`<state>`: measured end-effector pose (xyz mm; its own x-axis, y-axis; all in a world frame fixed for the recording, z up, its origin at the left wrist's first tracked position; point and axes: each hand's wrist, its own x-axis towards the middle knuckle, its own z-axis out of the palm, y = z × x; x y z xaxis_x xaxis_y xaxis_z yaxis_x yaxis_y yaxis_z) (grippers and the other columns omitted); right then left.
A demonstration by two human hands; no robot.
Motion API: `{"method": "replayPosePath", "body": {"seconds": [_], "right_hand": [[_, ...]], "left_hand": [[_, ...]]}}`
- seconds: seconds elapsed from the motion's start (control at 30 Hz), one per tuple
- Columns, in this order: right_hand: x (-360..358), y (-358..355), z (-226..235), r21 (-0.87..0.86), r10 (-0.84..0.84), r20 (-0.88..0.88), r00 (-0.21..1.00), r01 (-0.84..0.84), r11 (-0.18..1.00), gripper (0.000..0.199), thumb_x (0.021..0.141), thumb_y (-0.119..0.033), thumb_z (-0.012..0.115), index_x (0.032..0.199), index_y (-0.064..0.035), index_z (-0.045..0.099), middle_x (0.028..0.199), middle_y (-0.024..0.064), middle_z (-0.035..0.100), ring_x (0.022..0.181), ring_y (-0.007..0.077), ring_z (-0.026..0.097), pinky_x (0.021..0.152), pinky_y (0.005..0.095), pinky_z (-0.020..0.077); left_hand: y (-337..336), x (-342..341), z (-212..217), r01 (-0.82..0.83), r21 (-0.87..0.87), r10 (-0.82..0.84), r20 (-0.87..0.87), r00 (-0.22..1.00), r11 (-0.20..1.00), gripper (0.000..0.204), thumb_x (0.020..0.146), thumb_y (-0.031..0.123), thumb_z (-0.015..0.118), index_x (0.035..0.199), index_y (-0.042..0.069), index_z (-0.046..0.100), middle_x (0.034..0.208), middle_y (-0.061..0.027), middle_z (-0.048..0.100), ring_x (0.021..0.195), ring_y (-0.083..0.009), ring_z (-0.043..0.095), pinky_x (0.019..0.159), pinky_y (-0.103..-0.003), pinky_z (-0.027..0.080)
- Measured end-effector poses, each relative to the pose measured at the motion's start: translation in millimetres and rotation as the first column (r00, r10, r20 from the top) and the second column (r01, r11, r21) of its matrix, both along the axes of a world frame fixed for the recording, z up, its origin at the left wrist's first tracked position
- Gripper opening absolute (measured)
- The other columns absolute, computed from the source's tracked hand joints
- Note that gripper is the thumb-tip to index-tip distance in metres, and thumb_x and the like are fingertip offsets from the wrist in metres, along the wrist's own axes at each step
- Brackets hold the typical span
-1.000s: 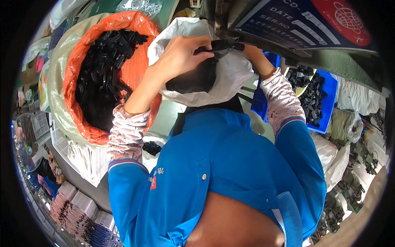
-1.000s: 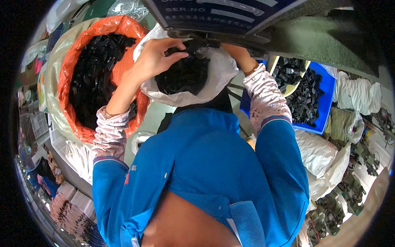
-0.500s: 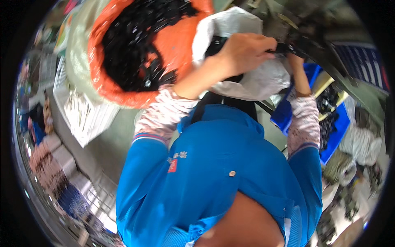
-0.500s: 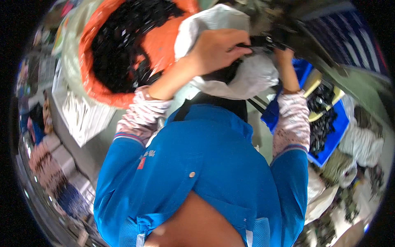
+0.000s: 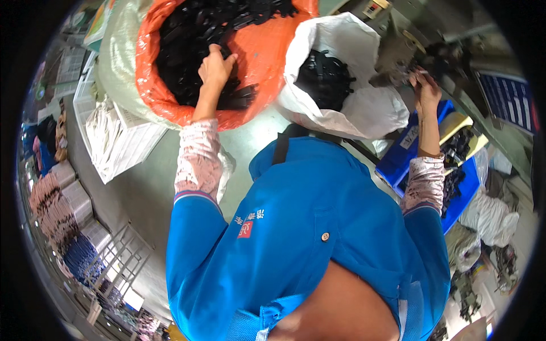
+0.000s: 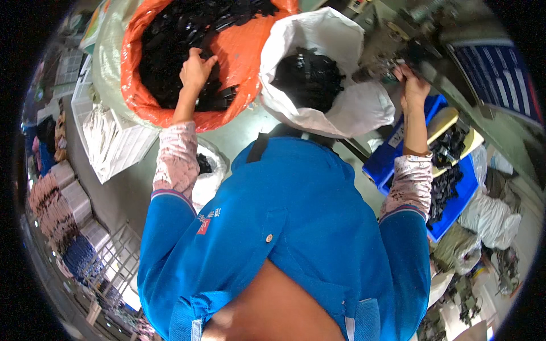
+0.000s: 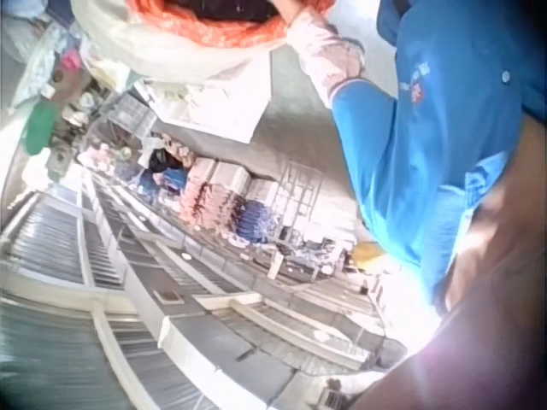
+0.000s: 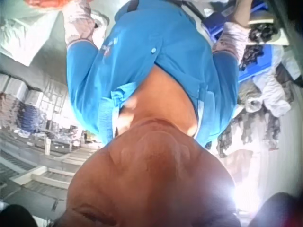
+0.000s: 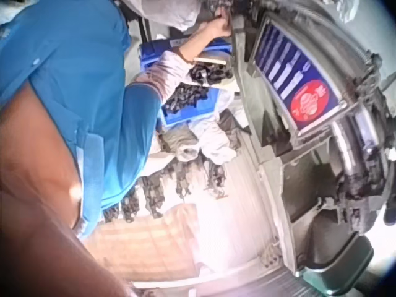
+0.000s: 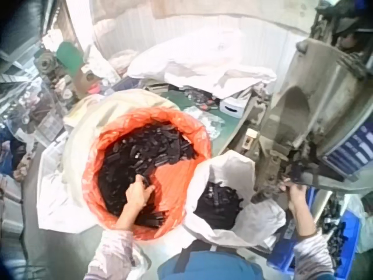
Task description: The person repeatedly picks small black plastic parts from a blue bin, joins two pieces together by hand, and places the assembled units into a white sack. The person also briefly handles a small white object with both hands.
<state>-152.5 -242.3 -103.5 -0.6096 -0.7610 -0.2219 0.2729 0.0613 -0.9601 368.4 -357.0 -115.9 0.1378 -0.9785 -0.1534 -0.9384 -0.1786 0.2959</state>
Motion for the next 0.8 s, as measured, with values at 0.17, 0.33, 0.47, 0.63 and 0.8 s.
{"method": "replayPosePath", "body": {"seconds": [0.17,0.33,0.47,0.63,0.8], "right_hand": [[54,26,54,-0.15,0.112,-0.075,0.991,-0.122,0.981,0.012,0.086,-0.004,0.07,0.092,0.0059,0.068,0.086,0.0096,0.071,0.077,0.0177,0.068,0.069,0.0304,0.0557],[89,43,80,-0.309,0.115,-0.153,0.982,-0.158,0.938,0.017,0.088,-0.003,0.068,0.104,0.0021,0.071,0.091,0.0087,0.072,0.076,0.0118,0.065,0.071,0.0254,0.0544],[93,40,78,-0.263,0.094,-0.295,0.951,-0.175,0.949,0.016,0.087,-0.006,0.07,0.102,0.001,0.072,0.09,0.009,0.072,0.077,0.0108,0.065,0.071,0.0236,0.0537],[96,30,77,-0.136,0.028,-0.725,0.688,-0.183,0.974,0.018,0.087,-0.015,0.073,0.098,-0.0013,0.075,0.081,0.0081,0.071,0.069,0.0086,0.062,0.063,0.0223,0.0493],[108,31,64,-0.151,-0.015,-0.534,0.845,-0.078,0.985,0.018,0.083,-0.01,0.075,0.096,0.0017,0.073,0.087,0.008,0.072,0.077,0.0101,0.066,0.068,0.0245,0.0528]], "left_hand": [[-33,8,-32,-0.22,0.096,0.214,0.073,0.974,0.971,0.072,0.074,0.043,0.079,0.122,0.004,0.043,0.119,-0.0245,0.062,0.109,-0.0397,0.063,0.091,-0.048,0.05],[-27,-1,-29,-0.125,0.089,0.122,0.038,0.992,0.988,0.08,0.073,0.037,0.081,0.128,0.002,0.034,0.12,-0.0281,0.06,0.112,-0.0439,0.059,0.094,-0.047,0.048],[-47,9,-65,-0.137,0.002,0.137,-0.015,0.991,0.991,0.093,0.066,0.032,0.087,0.128,0.0,0.025,0.115,-0.0261,0.06,0.107,-0.042,0.061,0.09,-0.045,0.05],[-59,75,-99,-0.178,0.209,0.273,-0.66,0.7,0.962,0.064,0.071,-0.003,0.076,0.115,0.002,0.031,0.091,-0.0161,0.059,0.074,-0.0264,0.065,0.053,-0.045,0.054],[-59,85,-41,-0.051,0.463,0.451,-0.825,0.34,0.885,0.024,0.08,-0.002,0.064,0.098,-0.001,0.05,0.074,-0.0098,0.056,0.066,-0.0253,0.056,0.059,-0.035,0.049]]}}
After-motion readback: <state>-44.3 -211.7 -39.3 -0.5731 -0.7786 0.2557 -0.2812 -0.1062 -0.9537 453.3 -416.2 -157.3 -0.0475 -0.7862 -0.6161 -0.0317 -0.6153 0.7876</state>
